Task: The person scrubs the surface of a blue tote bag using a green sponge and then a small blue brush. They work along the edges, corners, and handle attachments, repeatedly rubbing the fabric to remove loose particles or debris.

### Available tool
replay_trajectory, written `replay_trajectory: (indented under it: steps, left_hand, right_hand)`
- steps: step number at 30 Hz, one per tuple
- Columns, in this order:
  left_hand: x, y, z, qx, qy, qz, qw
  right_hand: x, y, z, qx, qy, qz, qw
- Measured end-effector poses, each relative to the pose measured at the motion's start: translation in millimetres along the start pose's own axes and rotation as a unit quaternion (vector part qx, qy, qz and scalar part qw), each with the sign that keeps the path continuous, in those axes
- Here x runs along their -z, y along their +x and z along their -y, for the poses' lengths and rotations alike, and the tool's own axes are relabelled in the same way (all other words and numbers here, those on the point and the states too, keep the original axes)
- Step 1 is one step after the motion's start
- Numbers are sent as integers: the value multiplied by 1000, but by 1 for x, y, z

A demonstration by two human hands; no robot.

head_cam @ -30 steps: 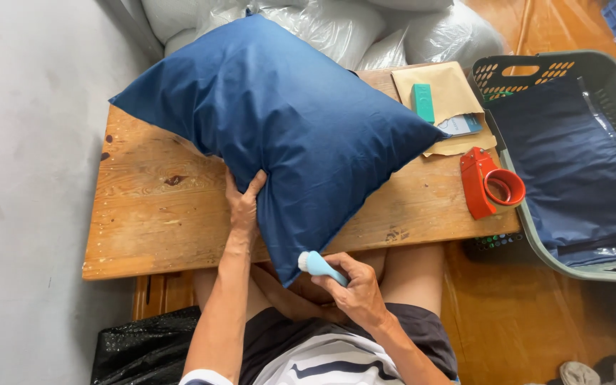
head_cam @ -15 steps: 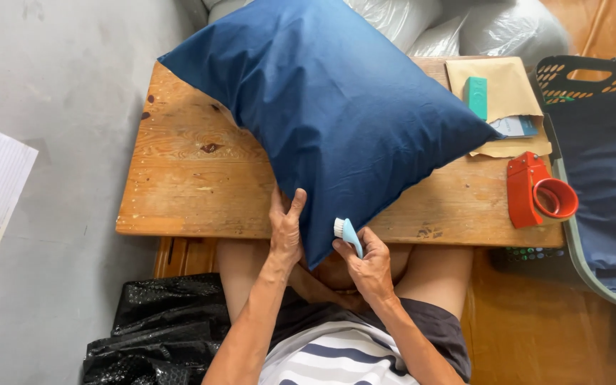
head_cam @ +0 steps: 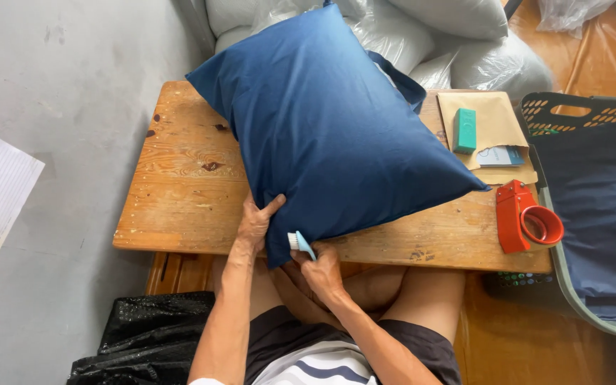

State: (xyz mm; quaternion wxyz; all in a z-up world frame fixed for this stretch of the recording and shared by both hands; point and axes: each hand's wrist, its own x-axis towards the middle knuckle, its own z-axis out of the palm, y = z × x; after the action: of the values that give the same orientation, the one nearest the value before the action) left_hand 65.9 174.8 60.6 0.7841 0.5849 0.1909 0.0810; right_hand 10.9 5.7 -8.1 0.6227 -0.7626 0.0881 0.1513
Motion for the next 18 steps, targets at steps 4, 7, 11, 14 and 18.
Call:
replay_trajectory:
  steps: [4,7,11,14,18]
  left_hand:
    - [4,33,2,19,34,-5,999]
    - [-8,34,-17,-22,56,-18,998]
    - [-15,-3,-17,-13,63,-26,998]
    - [-3,-43,-2,36,46,-58,997]
    - [17,-101,19,80,19,-109,991]
  right_hand:
    - [-17,18,5,-3,9,25,1000]
    - [-13,16,22,-7,32,24,999]
    - [15,-25,53,8,39,28,999]
    - [33,-46,60,9,20,35,999]
    - [66,-68,66,44,-42,24,998]
